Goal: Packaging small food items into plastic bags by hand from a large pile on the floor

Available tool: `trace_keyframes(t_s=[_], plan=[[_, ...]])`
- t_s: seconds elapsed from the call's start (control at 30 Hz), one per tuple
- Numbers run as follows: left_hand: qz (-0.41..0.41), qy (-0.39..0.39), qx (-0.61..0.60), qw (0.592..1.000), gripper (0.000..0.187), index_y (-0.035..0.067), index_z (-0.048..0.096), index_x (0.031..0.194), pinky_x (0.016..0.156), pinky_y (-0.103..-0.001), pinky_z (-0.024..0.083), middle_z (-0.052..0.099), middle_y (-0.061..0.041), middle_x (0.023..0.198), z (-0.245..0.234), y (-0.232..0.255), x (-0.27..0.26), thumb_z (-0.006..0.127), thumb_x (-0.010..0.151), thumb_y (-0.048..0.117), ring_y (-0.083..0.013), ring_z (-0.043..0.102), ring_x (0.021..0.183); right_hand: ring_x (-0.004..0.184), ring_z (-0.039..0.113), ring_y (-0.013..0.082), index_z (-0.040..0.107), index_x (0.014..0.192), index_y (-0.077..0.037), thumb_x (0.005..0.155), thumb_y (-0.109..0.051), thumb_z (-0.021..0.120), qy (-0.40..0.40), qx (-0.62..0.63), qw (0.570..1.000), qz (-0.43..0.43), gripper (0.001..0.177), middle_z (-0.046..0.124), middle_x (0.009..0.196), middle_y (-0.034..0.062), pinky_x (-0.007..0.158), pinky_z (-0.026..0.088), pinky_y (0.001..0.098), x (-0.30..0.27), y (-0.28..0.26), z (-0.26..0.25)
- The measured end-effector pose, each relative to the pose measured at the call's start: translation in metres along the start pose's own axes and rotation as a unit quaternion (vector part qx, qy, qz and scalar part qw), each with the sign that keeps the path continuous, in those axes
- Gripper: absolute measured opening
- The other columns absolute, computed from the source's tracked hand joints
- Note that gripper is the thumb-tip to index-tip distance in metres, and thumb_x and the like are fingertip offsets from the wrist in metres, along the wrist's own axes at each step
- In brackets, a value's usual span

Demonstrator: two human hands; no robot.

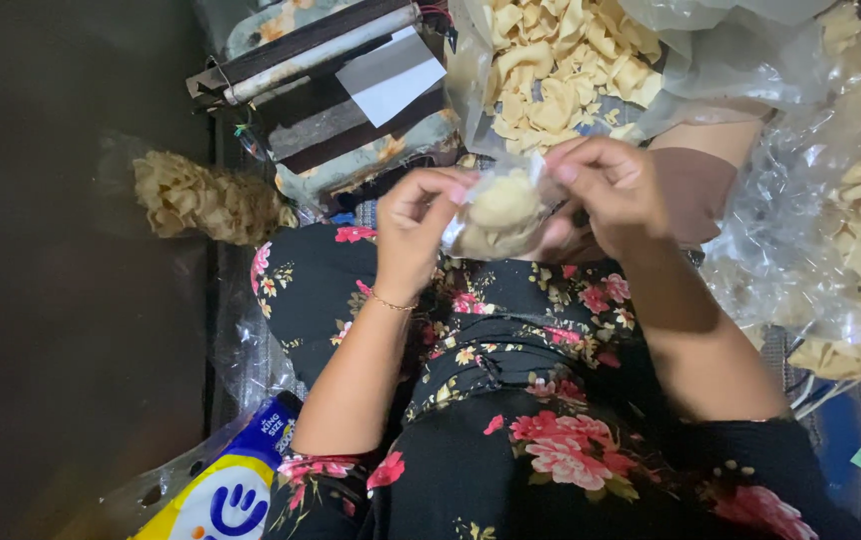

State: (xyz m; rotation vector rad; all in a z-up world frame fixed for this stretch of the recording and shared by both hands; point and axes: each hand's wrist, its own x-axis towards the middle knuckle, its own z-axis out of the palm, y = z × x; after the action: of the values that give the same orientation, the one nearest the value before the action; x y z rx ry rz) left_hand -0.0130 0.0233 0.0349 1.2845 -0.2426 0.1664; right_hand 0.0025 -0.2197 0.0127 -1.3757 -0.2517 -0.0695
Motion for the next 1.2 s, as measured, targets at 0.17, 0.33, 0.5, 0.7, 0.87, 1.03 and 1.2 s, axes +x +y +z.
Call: trace_keyframes(t_s=[0.17,0.33,0.5,0.7,0.87,1.03,1.2], plan=[[-0.014,0.024,0.005,1.000,0.006,0.002,0.065,0.088,0.082,-0.034,0.058,0.073,-0.015,0.093,-0.002,0.009,0.001,0.062,0.093,0.001,-0.0240,0.073,0.095,0.086,0.063,0.0169,0.058,0.088,0.002,0.093,0.000,0.073,0.021,0.021,1.000,-0.011,0.015,0.069,0.094,0.0220,0.068,0.048,0.0221,-0.009,0.007,-0.001],[-0.020,0.027,0.071,0.997,0.012,0.004,0.066,0.098,0.074,-0.029,0.059,0.073,-0.012,0.084,-0.007,0.018,0.002,0.060,0.091,-0.003,-0.0160,0.071,0.086,0.083,0.067,0.0174,0.061,0.103,0.004,0.095,0.001,0.069,0.031,0.012,0.999,0.011,0.012,0.070,0.089,0.0190,0.071,0.053,0.0238,-0.012,-0.008,-0.004],[-0.048,0.009,0.095,0.994,0.020,0.005,0.075,0.102,0.075,-0.032,0.064,0.074,-0.012,0.092,-0.010,0.025,-0.004,0.062,0.090,-0.004,-0.0169,0.071,0.089,0.088,0.065,0.0205,0.067,0.096,0.007,0.087,0.011,0.074,-0.034,-0.118,0.992,0.004,0.012,0.068,0.094,0.0194,0.076,0.054,0.0288,-0.027,-0.038,0.003],[0.142,-0.025,0.315,0.938,0.021,0.010,0.078,0.108,0.079,-0.037,0.062,0.075,-0.009,0.095,-0.020,0.028,-0.006,0.073,0.090,-0.002,-0.0271,0.074,0.091,0.074,0.062,0.0188,0.075,0.094,0.007,0.085,0.005,0.084,-0.024,-0.218,0.969,-0.114,0.013,0.064,0.081,0.0127,0.066,0.051,0.0285,-0.023,-0.058,0.027],[0.160,-0.048,0.383,0.909,0.014,0.011,0.078,0.101,0.081,-0.039,0.057,0.073,-0.006,0.092,-0.039,0.017,-0.001,0.073,0.091,0.003,-0.0288,0.072,0.090,0.069,0.064,0.0222,0.081,0.095,0.001,0.088,0.000,0.083,-0.048,-0.283,0.944,-0.164,0.007,0.067,0.078,0.0120,0.065,0.052,0.0326,-0.010,-0.047,0.029],[0.072,-0.075,0.244,0.964,0.003,0.005,0.063,0.098,0.091,-0.048,0.051,0.070,-0.015,0.104,-0.046,0.010,0.007,0.060,0.099,0.005,-0.0400,0.067,0.102,0.087,0.067,0.0278,0.075,0.096,0.000,0.092,-0.005,0.080,-0.048,-0.290,0.952,-0.086,0.008,0.069,0.095,0.0145,0.079,0.051,0.0381,0.007,0.010,0.013],[-0.021,0.056,0.038,0.997,0.014,0.007,0.057,0.098,0.096,-0.036,0.044,0.070,-0.011,0.106,-0.043,-0.019,0.022,0.050,0.105,0.016,-0.0185,0.059,0.106,0.100,0.067,0.0201,0.060,0.099,0.000,0.099,-0.002,0.064,-0.002,0.024,0.999,0.028,0.004,0.069,0.109,0.0144,0.090,0.053,0.0303,0.052,0.025,0.075]])
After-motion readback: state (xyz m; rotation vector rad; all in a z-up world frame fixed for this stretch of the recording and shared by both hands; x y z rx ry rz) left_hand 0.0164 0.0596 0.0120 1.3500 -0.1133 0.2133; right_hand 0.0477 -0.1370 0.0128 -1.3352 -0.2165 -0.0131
